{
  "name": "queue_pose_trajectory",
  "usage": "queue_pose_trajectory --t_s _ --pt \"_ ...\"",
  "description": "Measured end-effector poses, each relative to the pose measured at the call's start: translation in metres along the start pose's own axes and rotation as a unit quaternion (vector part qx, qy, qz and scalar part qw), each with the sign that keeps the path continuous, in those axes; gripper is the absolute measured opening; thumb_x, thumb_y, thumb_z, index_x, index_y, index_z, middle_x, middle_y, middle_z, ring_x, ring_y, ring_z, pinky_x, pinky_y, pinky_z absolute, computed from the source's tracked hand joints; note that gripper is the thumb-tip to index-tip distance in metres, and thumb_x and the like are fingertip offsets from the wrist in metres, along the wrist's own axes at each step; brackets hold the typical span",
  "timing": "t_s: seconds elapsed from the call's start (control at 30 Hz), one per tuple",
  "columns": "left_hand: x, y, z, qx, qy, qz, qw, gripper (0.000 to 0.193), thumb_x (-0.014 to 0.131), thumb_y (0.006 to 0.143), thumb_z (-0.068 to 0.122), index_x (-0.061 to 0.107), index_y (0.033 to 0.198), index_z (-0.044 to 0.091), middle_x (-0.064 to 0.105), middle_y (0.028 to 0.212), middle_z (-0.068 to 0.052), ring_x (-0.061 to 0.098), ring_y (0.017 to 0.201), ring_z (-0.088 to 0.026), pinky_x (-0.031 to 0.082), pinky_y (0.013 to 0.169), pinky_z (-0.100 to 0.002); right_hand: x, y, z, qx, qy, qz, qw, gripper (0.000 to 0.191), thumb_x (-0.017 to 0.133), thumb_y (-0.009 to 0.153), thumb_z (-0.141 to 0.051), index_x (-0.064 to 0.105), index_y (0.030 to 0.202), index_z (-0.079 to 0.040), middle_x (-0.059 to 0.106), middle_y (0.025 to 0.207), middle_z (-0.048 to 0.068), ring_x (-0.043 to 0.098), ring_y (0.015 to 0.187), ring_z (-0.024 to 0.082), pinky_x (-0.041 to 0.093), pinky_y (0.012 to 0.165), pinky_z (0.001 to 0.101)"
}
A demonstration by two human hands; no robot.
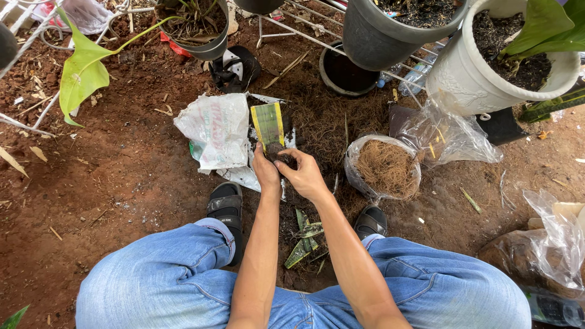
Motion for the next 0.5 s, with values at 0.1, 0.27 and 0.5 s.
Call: queue_pose_trajectory --t_s 0.1,0.27,0.5 --pt "-0.0024 0.0003 0.0046 0.020 -0.025 0.019 0.999 0.054 0.033 0.108 0.039 0.057 0.133 -0.002 0.066 0.129 -0.009 0.062 0.114 -0.019 0.044 0.102 -0.032 -0.0061 0.0012 0.0052 0.037 0.019 -0.028 0.999 0.043 0.075 0.086 -0.013 0.066 0.123 0.006 0.074 0.100 0.009 0.065 0.085 0.010 0.054 0.075 0.0276" --pt "-0.0059 -0.0019 0.0055 0.011 0.037 0.024 0.999 0.065 0.030 0.110 0.046 0.059 0.132 -0.008 0.066 0.128 -0.018 0.062 0.111 -0.025 0.045 0.101 -0.035 -0.0095 0.0005 0.0097 0.070 -0.047 -0.011 0.996 0.052 0.080 0.082 -0.017 0.065 0.125 0.008 0.072 0.094 0.011 0.059 0.078 0.012 0.049 0.069 0.0292" --pt "-0.0007 -0.0033 0.0024 0.036 0.004 -0.011 0.999 0.061 0.032 0.110 0.042 0.062 0.129 -0.007 0.068 0.122 -0.014 0.062 0.105 -0.022 0.047 0.097 -0.034 -0.0087 -0.0019 0.0009 0.042 -0.074 0.022 0.996 0.040 0.079 0.079 -0.018 0.071 0.111 0.006 0.074 0.088 0.009 0.061 0.073 0.009 0.051 0.066 0.0282"
Point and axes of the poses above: each hand's wrist, its own y-axis towards the middle knuckle, its own x-axis out of the palm, z = x × y, the point moved 3 cm from there along y, towards the middle knuckle
